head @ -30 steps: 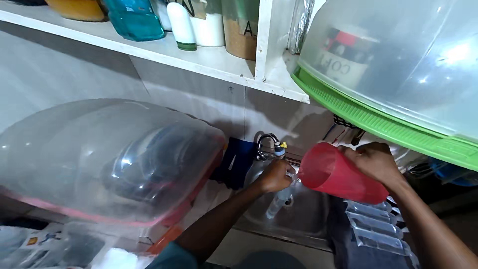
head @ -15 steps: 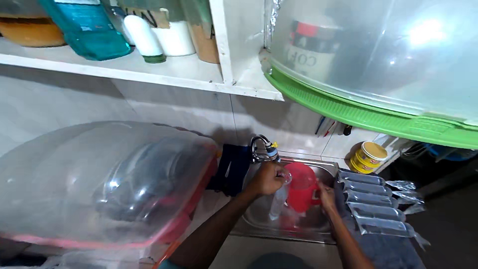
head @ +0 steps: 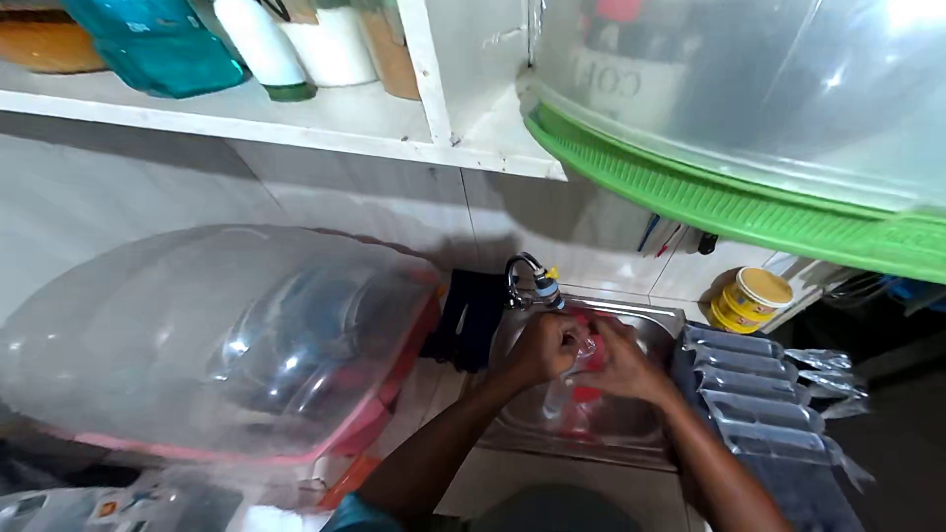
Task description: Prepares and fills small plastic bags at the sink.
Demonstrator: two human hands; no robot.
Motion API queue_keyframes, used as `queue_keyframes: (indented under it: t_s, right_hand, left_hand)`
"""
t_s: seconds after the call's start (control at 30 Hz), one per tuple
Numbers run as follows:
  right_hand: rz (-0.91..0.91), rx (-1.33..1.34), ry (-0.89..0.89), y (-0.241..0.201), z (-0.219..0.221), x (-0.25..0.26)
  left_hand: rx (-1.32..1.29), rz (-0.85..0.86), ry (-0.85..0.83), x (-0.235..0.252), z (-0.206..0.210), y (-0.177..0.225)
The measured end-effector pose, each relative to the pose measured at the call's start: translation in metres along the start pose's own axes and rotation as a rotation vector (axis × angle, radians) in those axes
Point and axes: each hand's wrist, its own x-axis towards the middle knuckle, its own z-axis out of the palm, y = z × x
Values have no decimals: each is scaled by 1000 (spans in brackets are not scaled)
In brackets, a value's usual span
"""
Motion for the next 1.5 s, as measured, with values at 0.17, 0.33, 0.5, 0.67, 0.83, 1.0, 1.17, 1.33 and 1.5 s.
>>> queue_keyframes:
  t_s: [0.17, 0.33, 0.5, 0.67, 0.83, 1.0, 1.17, 1.33, 1.5]
  right_hand:
    - [-221, 83, -243, -5, 4, 38]
    - [-347, -23, -236, -36, -3, 51]
    - [-335, 28, -199, -54, -29, 67]
    - [-100, 188, -181, 29, -33, 71]
    - [-7, 185, -131, 98, 27, 45]
    - [55, 28, -109, 120, 64, 31]
    - [71, -45, -90, 125, 68, 26]
    - [56, -71, -41, 130, 60, 22]
    - [41, -109, -106, 134, 60, 21]
  left_hand:
    - [-362, 15, 132, -34, -1, -31]
    - [-440, -160, 82, -75, 44, -86]
    - [-560, -146, 125, -48, 65, -85]
    - [-57, -203, 167, -43, 40, -83]
    - [247, -158, 237, -49, 38, -79]
    - [403, -130, 274, -54, 53, -107]
    - [447, -30, 333, -52, 65, -110]
    - [441, -53, 282, -46, 71, -97]
    - [319, -145, 225, -54, 103, -148]
